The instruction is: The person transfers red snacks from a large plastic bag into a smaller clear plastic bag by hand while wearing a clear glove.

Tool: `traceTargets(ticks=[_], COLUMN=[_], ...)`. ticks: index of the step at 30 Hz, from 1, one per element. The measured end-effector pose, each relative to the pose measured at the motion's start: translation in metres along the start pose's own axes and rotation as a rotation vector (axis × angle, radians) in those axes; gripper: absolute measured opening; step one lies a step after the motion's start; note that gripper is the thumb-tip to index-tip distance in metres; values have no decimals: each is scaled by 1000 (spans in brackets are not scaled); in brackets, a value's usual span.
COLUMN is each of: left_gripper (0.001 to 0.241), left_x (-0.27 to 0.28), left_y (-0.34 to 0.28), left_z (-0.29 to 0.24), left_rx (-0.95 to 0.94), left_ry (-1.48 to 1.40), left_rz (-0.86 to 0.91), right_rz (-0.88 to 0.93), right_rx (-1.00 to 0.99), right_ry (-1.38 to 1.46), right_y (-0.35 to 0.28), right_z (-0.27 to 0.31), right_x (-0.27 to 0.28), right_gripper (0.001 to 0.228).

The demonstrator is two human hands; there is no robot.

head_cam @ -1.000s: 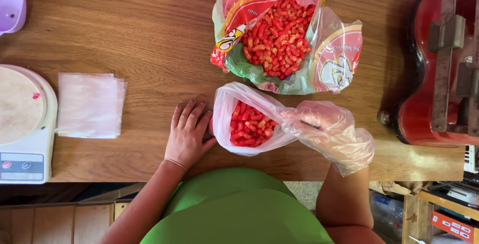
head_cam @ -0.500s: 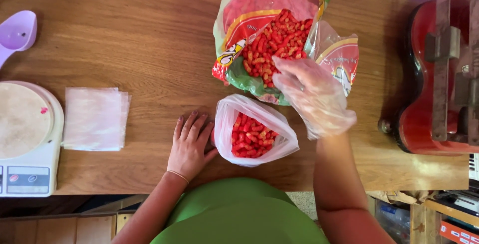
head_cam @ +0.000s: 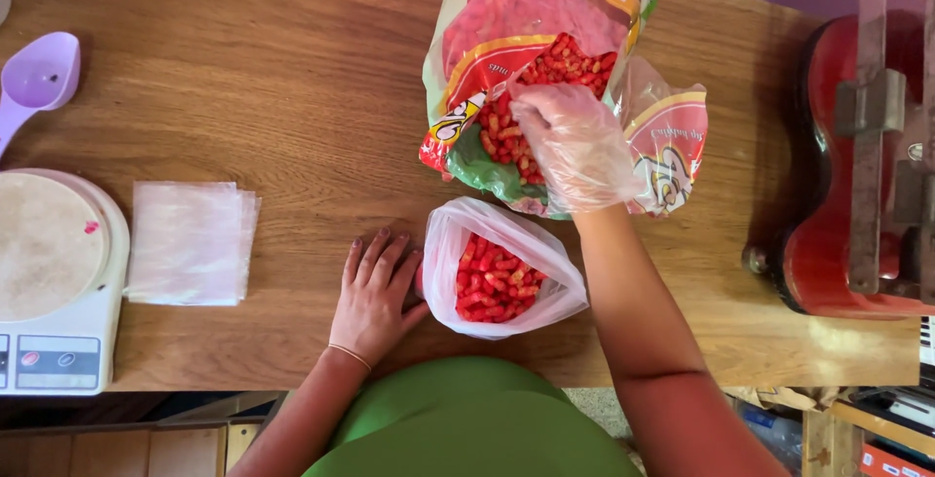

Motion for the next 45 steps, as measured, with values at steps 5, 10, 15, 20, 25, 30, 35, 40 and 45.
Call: traceTargets(ticks=[5, 10, 15, 20, 25, 30, 35, 40, 45], left_gripper=[76, 76, 76, 76, 76, 76, 76, 76, 77], left_x=[1, 0, 0, 0, 1, -1, -2, -3, -3], left_y=[1, 0, -1, -2, -1, -1, -3, -3, -3], left_z=[0, 0, -1, -1, -1, -1, 0, 0, 0], left_rx=[4, 5, -6, 1, -1, -5, 3, 7, 5], left_ry=[-2, -5, -5, 17, 13, 15, 17, 16, 18], left_rz=[-2, -12, -15, -17, -10, 11, 23, 28, 27], right_rz=[-116, -22, 97, 273, 325, 327, 395, 418, 433], right_rx=[-64, -110, -185, -282, -500, -506, -631, -717, -810], right_ry=[330, 482, 669, 930, 784, 829, 795, 854, 823], right_y=[-4, -20, -54, -79, -103, -108, -112, -107, -110], right_z=[19, 26, 44, 76, 52, 50, 54, 66, 64], right_x=[40, 74, 107, 119, 112, 111, 110, 111, 108], right_gripper=[8, 10, 14, 20, 13, 13, 19, 21, 23])
Point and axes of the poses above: each hand's wrist, its own y-axis towards the middle knuckle, its own x-axis out of the back of the hand, z = x × y, the point moved 7 cm from there along y, towards the middle knuckle, and after that the axes turned 5 degrees about y, right-handed, at the moved point
